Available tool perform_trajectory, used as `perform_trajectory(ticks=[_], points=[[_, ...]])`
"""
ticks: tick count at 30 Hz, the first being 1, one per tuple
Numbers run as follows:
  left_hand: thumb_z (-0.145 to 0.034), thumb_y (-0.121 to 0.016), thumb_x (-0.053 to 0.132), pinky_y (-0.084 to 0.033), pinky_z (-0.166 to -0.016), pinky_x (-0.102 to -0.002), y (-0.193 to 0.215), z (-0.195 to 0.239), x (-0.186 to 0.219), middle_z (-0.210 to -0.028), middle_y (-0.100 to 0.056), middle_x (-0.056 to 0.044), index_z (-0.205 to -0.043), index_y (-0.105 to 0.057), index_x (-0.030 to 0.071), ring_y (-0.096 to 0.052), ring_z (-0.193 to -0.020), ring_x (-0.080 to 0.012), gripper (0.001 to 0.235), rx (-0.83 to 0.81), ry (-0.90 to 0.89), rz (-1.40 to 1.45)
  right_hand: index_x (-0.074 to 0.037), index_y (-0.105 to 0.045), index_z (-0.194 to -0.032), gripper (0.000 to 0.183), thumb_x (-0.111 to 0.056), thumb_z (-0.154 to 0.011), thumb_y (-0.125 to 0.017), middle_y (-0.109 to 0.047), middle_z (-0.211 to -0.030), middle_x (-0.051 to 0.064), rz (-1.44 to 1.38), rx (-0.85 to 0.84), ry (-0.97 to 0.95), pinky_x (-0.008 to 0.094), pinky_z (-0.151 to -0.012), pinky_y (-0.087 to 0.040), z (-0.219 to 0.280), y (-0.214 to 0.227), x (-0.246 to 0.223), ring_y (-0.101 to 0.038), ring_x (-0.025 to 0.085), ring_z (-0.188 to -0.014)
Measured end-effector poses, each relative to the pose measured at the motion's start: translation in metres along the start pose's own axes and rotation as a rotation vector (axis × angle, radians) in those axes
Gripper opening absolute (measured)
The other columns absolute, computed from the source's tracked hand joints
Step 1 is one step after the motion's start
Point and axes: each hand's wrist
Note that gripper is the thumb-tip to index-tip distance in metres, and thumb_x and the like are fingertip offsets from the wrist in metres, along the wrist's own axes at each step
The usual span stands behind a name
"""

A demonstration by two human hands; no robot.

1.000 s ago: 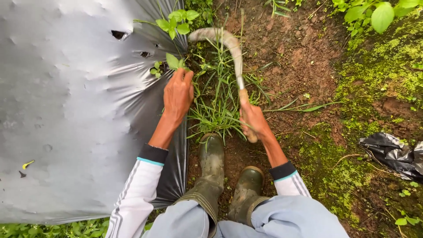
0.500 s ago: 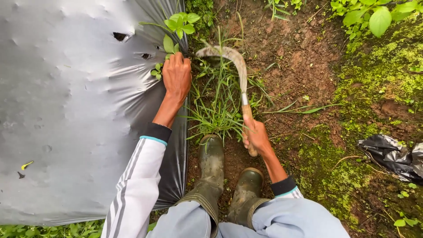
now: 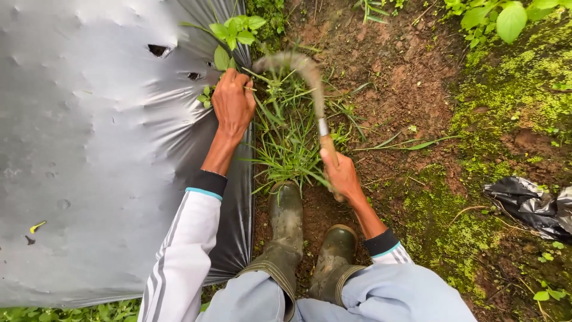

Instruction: Using a sickle to cut and clear weeds and grass from the edge of a plastic-covered planting row in a farm field.

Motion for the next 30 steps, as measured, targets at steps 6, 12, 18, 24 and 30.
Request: perform_trajectory(ticks=[6,12,18,24,30], points=[[-0.094,-0.075,0.003,-0.055,-0.080,-0.040,0.004,0.004,-0.003,-0.092,-0.061,-0.007,-0.092,-0.077,0.008,-0.068,-0.088,-0.0291,0.005,-0.164,0.005,0.074,-0.008,-0.057,-0.071,0.049,-0.036,-0.110,-0.051,-0.053,-0.043,0.010,-0.187,0.009,-0.047,0.030,-0.033,-0.045,0.003,-0.010,-0.015,-0.053,0.017,-0.031],[-0.079,-0.081,-0.002,-0.062,-0.076,-0.050,-0.031,0.056,0.010,-0.095,-0.070,-0.014,-0.094,-0.080,0.008,-0.072,-0.089,-0.0351,0.019,-0.535,-0.101,0.059,-0.011,-0.059,-0.071,0.056,-0.047,-0.112,-0.044,-0.055,-0.046,0.008,-0.168,0.021,-0.072,0.027,-0.035,-0.045,-0.011,-0.009,-0.030,-0.049,0.013,-0.034],[-0.078,-0.067,-0.011,-0.062,-0.084,-0.054,0.020,0.063,0.059,-0.125,-0.068,-0.016,-0.131,-0.072,0.012,-0.072,-0.095,-0.0354,0.058,-0.766,-0.114,0.044,-0.010,-0.056,-0.078,0.052,-0.045,-0.112,-0.038,-0.052,-0.045,0.004,-0.296,-0.107,-0.240,0.026,-0.029,-0.045,-0.003,0.002,-0.045,-0.048,0.011,-0.031],[-0.090,-0.077,0.004,-0.034,-0.120,-0.070,0.061,0.065,0.060,-0.155,-0.050,-0.024,-0.149,-0.054,0.001,-0.055,-0.134,-0.0490,0.063,-0.698,-0.090,0.115,-0.009,-0.054,-0.084,0.051,-0.044,-0.113,-0.033,-0.050,-0.052,-0.001,-0.275,-0.177,-0.288,0.024,-0.032,-0.043,-0.007,0.004,-0.089,-0.045,0.009,-0.035],[-0.091,-0.077,0.019,-0.037,-0.115,-0.045,0.088,0.061,0.039,-0.144,-0.065,-0.008,-0.132,-0.071,0.016,-0.060,-0.134,-0.0233,0.042,-0.609,-0.037,-0.148,-0.008,-0.055,-0.083,0.055,-0.050,-0.112,-0.035,-0.050,-0.051,0.002,-0.350,-0.144,-0.287,0.027,-0.030,-0.046,0.000,0.004,-0.019,-0.049,0.011,-0.033]])
Point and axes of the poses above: each hand's wrist, its own z-axis away from the middle knuckle, its own y-axis out of the back of the hand, x = y × z
